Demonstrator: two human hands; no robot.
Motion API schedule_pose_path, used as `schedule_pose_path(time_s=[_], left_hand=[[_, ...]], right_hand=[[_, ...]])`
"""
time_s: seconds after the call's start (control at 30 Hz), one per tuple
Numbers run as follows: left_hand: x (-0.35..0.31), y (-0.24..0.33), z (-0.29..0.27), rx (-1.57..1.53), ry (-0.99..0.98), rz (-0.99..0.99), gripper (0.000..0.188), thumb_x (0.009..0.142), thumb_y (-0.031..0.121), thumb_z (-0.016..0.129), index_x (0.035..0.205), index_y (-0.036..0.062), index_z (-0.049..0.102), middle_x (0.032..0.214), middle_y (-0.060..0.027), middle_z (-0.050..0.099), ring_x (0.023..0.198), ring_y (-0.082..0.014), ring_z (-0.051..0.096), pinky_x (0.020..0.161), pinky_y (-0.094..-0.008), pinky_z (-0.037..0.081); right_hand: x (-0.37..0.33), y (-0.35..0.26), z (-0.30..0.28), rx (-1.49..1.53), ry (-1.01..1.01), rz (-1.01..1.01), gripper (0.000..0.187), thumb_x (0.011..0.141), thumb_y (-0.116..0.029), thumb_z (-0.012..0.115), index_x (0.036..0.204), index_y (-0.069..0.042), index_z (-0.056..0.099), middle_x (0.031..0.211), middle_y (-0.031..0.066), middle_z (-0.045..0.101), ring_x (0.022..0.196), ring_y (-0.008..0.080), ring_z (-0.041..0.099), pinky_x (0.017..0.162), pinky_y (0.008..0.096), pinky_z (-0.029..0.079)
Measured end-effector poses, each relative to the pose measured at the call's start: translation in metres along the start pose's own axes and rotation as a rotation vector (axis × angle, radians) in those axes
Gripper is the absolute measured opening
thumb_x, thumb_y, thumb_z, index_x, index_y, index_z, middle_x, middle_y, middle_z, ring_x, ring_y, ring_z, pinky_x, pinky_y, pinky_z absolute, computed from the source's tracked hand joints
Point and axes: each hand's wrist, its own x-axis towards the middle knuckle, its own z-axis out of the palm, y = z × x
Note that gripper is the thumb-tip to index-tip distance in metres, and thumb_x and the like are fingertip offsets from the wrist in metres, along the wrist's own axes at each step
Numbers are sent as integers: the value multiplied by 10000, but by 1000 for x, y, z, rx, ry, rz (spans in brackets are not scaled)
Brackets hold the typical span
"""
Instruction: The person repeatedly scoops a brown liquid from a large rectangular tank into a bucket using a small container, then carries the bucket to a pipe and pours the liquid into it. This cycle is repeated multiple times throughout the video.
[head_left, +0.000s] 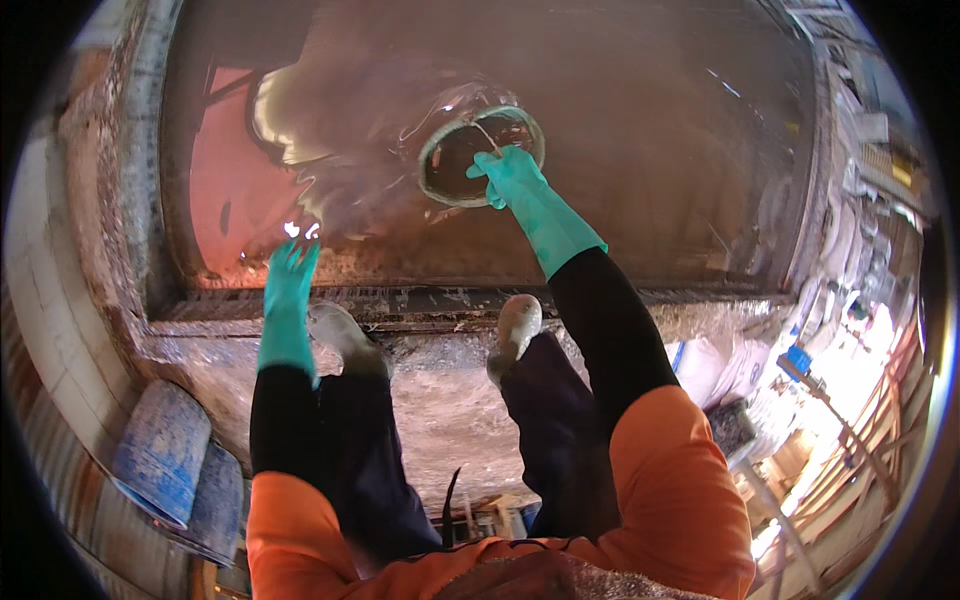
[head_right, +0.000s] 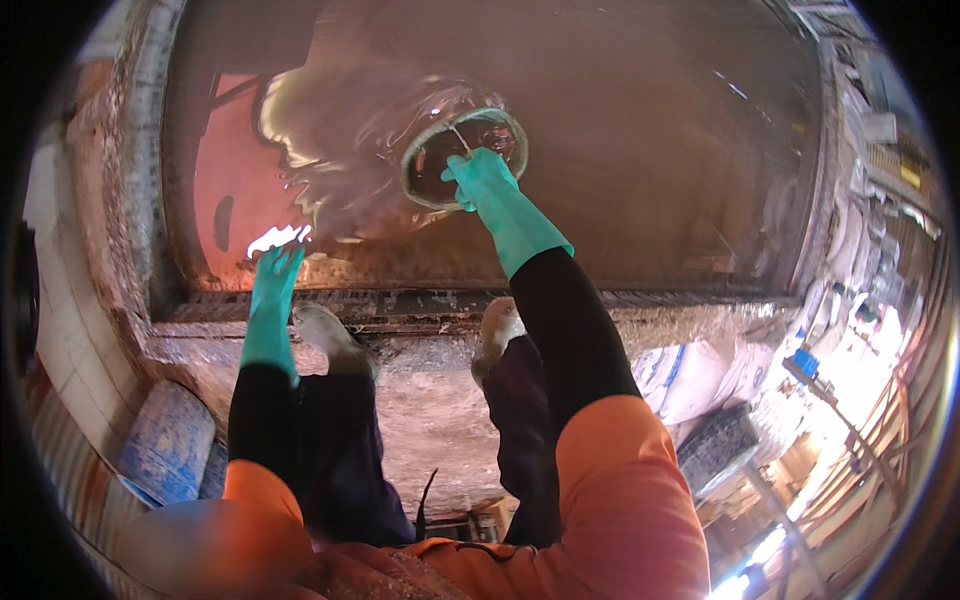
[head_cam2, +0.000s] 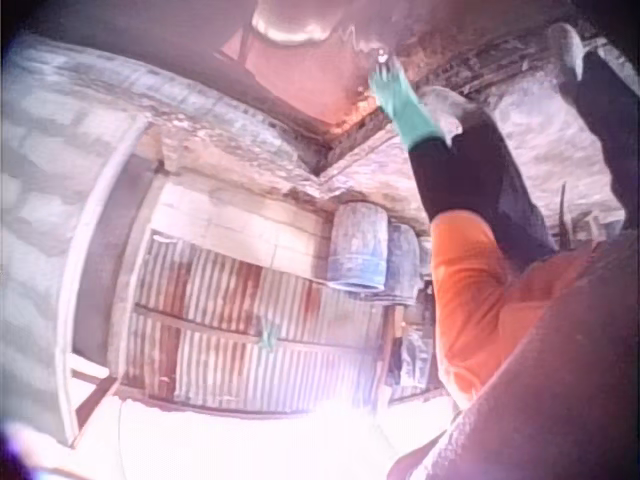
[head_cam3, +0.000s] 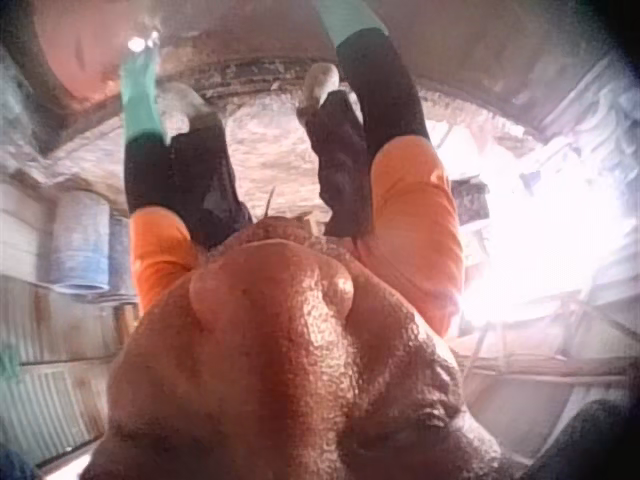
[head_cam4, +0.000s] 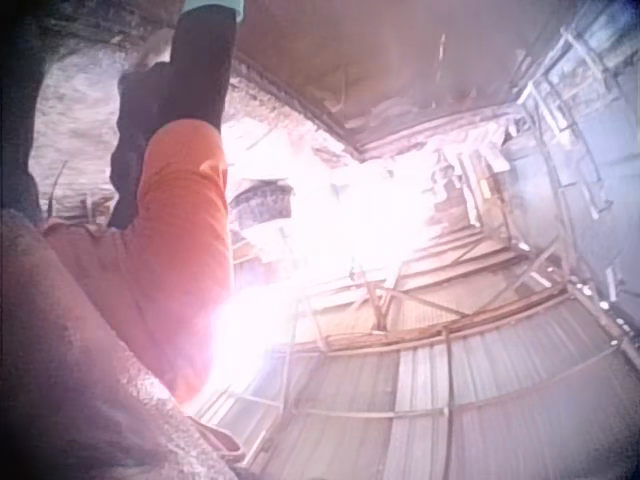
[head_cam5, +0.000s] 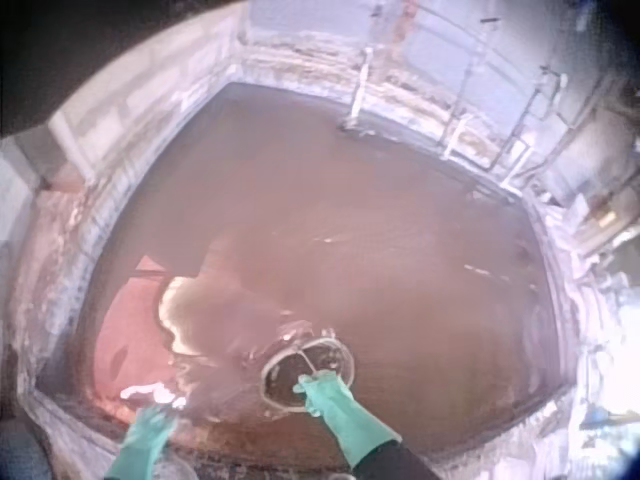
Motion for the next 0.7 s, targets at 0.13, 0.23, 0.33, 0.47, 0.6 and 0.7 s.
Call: schedule_pose_path(time_s=[0.13,0.23,0.33,0.47,0.6,0.7], left_hand=[[-139,70,-94,392,117,-225,596,915,190,714,1405,7,428,1430,-139,451,1271,-229,483,1074,-340,433],[-256,67,-189,-120,169,-289,541,998,298,534,1455,46,389,1469,-150,410,1355,-284,413,1134,-398,368],[-366,83,-208,-290,354,-426,562,1028,317,386,1542,105,307,1588,-120,314,1473,-317,278,1219,-430,227],[-451,144,-197,861,-109,-305,534,1023,261,421,1541,178,323,1555,-125,357,1445,-284,315,1192,-423,262],[-497,173,-136,324,65,-383,547,946,287,670,1434,150,465,1390,-187,527,1257,-268,524,1100,-417,397],[-495,201,-115,446,-65,-343,565,860,320,790,1295,60,541,1232,-170,595,1099,-251,583,1017,-395,476]], right_hand=[[-82,3,-68,93,245,16,235,980,-199,563,1084,1,628,834,100,686,515,156,532,460,327,433],[-87,55,-153,-318,130,-57,259,962,-220,587,1125,-23,628,860,68,696,544,142,545,467,326,445],[-177,31,-196,-3,191,-6,231,949,-239,605,1053,-38,649,842,58,690,542,134,534,437,310,407],[-333,1,-241,360,236,-4,229,944,-266,589,1002,-56,659,789,48,677,558,140,543,443,310,394],[-434,-14,-273,459,334,-39,268,949,-280,588,867,-61,718,622,27,572,479,133,479,426,298,373],[-494,-12,-291,535,395,-96,296,947,-273,582,815,-58,737,563,21,525,456,130,458,421,296,365]])
